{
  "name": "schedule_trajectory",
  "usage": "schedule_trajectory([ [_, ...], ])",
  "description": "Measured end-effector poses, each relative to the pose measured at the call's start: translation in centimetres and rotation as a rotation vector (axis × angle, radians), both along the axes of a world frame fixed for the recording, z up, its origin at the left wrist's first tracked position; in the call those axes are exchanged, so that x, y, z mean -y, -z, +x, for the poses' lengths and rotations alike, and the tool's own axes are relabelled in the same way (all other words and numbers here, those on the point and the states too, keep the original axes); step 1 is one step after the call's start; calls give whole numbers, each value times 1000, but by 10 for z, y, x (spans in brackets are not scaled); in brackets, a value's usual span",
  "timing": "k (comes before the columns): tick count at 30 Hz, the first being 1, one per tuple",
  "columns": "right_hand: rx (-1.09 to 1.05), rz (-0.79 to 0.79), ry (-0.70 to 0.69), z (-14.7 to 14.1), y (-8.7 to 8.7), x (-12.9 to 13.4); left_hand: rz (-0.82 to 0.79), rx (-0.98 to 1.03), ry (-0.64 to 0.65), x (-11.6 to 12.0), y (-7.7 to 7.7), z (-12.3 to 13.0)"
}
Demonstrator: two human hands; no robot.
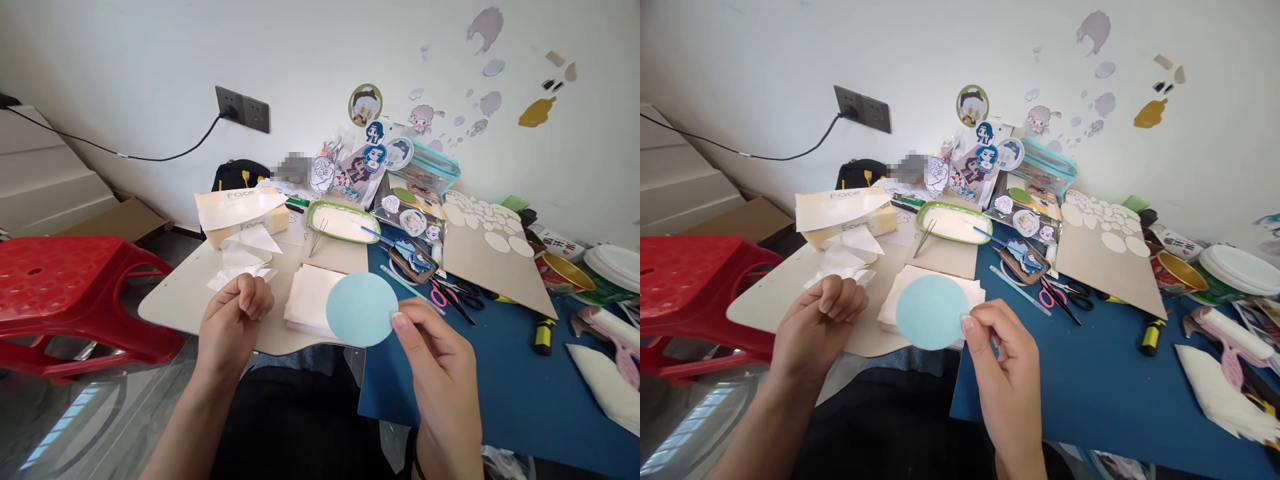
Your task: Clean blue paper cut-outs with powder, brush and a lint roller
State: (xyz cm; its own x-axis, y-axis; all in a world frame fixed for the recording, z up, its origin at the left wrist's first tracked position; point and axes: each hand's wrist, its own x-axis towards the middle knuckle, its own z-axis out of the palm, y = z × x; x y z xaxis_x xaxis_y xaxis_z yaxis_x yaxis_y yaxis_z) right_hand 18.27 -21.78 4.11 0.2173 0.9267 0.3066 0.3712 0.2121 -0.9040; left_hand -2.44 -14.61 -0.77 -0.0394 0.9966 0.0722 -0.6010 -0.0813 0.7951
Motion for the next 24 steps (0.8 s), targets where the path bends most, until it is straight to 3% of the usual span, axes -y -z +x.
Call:
schedule_trajectory([
  [15, -8, -21, -23, -5, -3, 4, -41, 47, 62, 5, 4, -5],
  [19, 15, -85, 22, 0, 7, -7, -28, 27, 36, 5, 5, -3],
  [24, 113, -284, 64, 9, 29, -30, -13, -4, 10, 6, 5, 0],
])
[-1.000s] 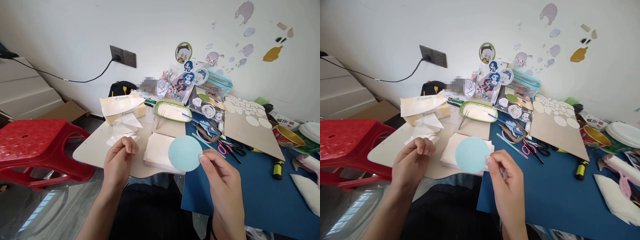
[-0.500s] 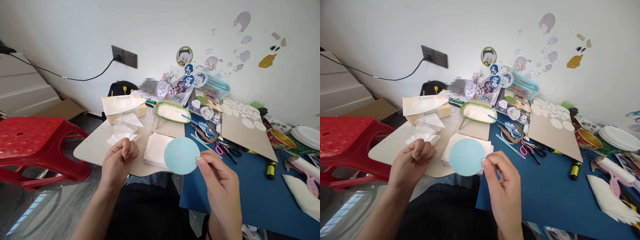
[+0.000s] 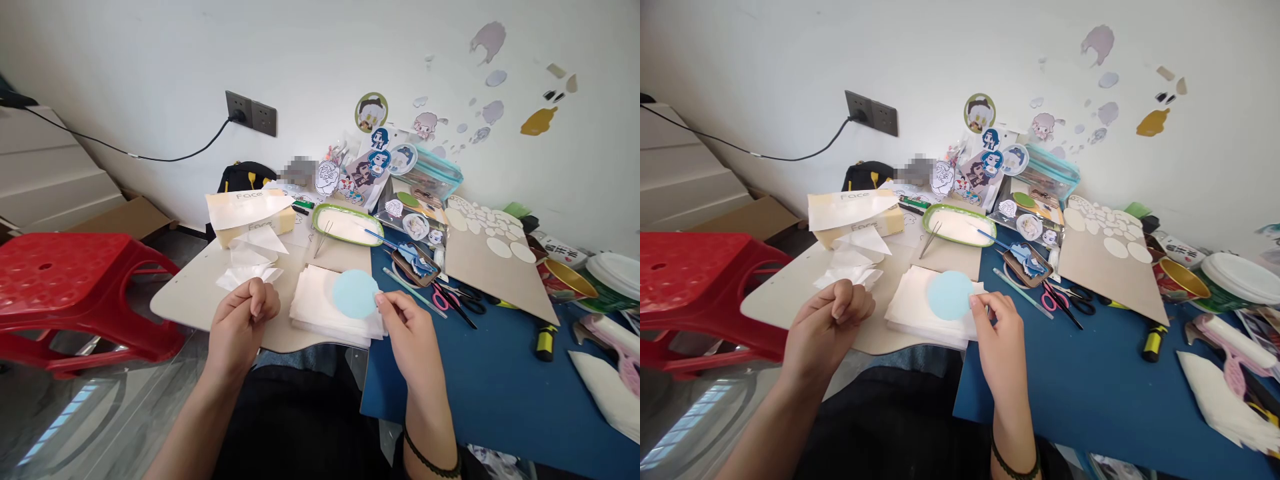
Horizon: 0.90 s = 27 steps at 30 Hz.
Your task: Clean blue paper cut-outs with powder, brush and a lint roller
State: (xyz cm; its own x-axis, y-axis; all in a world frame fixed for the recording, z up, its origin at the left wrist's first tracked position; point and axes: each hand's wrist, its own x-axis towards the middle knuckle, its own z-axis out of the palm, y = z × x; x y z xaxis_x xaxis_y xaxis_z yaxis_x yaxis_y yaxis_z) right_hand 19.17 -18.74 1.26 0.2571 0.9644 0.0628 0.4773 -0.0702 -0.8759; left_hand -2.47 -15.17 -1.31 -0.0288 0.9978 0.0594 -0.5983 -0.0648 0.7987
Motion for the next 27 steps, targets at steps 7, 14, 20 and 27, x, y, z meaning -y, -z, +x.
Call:
schedule_trajectory([
  [7, 67, -5, -39, -6, 9, -12, -1, -31, -20, 1, 1, 0],
  [14, 340, 2, 14, -15, 12, -20, 5, -46, -23, 1, 1, 0],
  [20, 311, 68, 244, -2, 14, -1, 9, -67, -29, 3, 2, -1],
  [27, -136, 27, 510, 25, 33, 30, 41, -107, -22, 1, 6, -3],
])
